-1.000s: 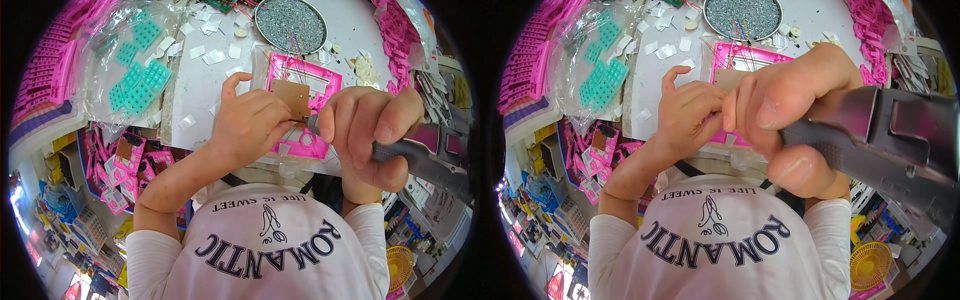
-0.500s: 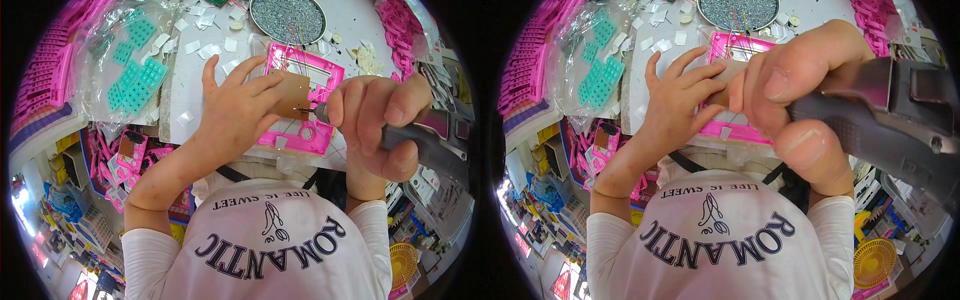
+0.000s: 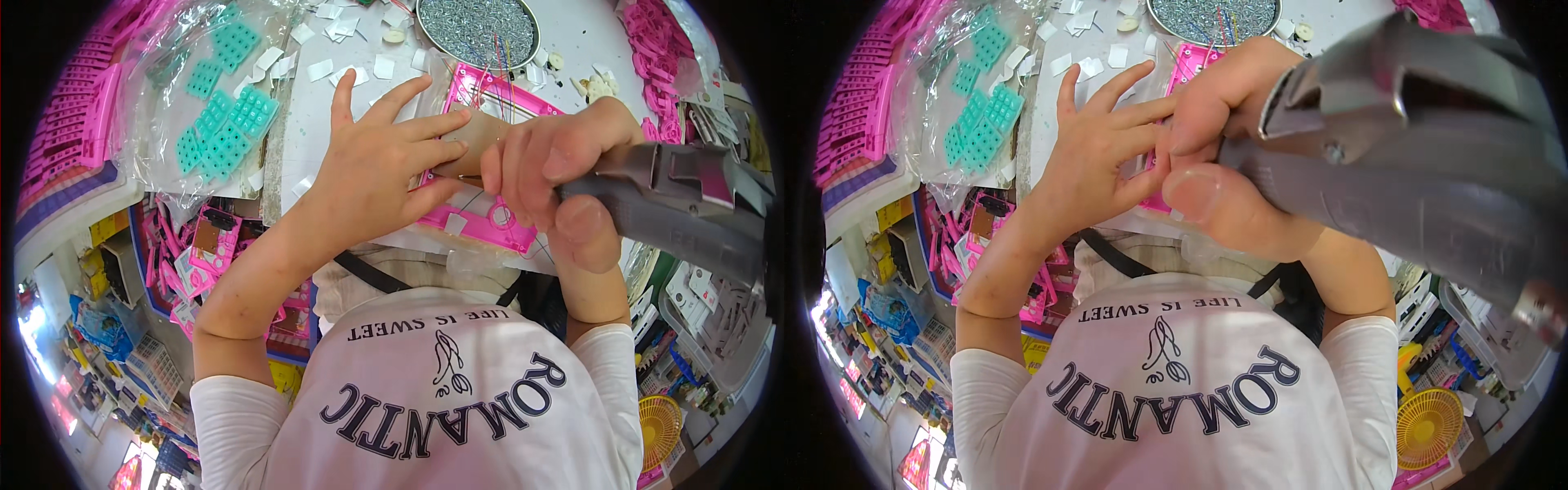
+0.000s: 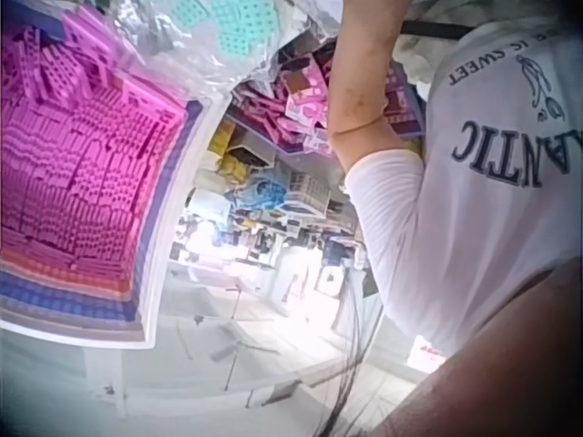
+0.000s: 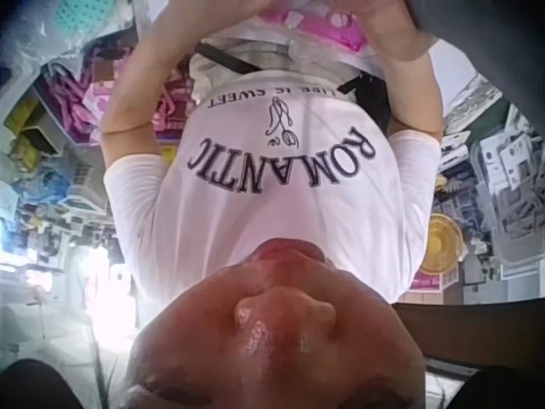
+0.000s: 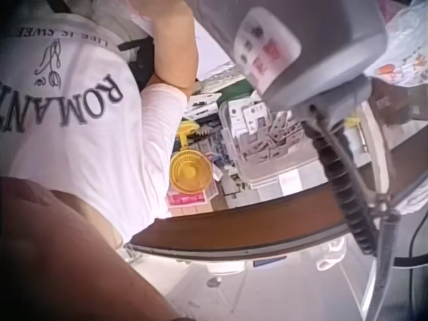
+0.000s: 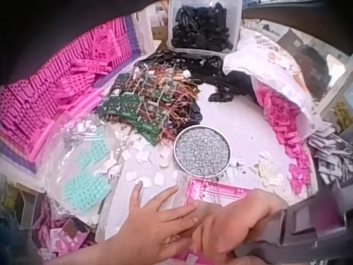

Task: Assembling electronic toy components into pink plastic frames and packaging them.

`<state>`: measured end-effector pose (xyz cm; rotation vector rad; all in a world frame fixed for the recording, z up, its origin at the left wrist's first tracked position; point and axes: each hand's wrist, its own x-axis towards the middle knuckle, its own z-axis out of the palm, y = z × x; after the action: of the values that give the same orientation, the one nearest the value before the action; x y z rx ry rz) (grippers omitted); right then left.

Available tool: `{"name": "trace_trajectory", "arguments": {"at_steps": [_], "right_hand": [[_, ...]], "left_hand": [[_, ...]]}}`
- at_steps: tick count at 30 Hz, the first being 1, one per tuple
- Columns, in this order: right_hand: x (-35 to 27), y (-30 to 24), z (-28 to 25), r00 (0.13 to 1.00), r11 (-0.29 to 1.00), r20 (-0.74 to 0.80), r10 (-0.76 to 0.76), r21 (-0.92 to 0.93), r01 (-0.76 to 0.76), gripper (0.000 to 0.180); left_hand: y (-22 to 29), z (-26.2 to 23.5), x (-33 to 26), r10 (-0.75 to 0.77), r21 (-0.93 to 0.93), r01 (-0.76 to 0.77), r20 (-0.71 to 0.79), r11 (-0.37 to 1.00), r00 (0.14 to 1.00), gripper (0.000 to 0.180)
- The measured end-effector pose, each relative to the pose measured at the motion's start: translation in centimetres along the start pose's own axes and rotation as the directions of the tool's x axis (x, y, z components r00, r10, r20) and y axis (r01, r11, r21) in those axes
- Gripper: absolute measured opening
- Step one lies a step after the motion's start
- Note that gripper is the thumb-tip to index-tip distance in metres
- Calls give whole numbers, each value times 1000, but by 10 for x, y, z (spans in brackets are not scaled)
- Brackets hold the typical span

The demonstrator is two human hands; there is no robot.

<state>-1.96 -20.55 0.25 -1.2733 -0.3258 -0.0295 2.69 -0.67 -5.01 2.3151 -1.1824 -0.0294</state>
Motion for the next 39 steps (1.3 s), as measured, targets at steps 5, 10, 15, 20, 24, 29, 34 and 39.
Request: {"name": "trace_trajectory", "arguments": {"at_steps": [5,10,15,20,24,29,34,39], "right_hand": [[1,2,4,1000,999,17,1,-48,0,34],[0,4,8,997,992,66,-26,-120,34,33],[2,2,3,964,948,263,-41,-293,120,29],[15,8,-9,949,998,312,-46,-20,55,27],[32,-19,-20,929,979,309,-202,78,187,31],[30,-45,-35,911,973,350,-216,2,230,32],[18,-39,-44,933,976,293,-208,4,216,31],[22,-36,-44,934,974,287,-213,-9,225,31]], "left_hand": [[1,6,-1,-17,38,18,-39,999,999,19],[8,7,-1,-59,34,61,-57,998,997,17],[8,13,-4,-49,44,55,-119,998,992,16],[5,10,6,22,7,-22,-73,1000,997,15],[-36,-18,70,-48,-249,1,-183,968,982,17],[-89,16,162,64,282,4,-233,959,970,13],[-89,22,166,88,381,-41,-109,924,990,15],[-82,16,167,130,353,-121,-2,928,991,19]]}}
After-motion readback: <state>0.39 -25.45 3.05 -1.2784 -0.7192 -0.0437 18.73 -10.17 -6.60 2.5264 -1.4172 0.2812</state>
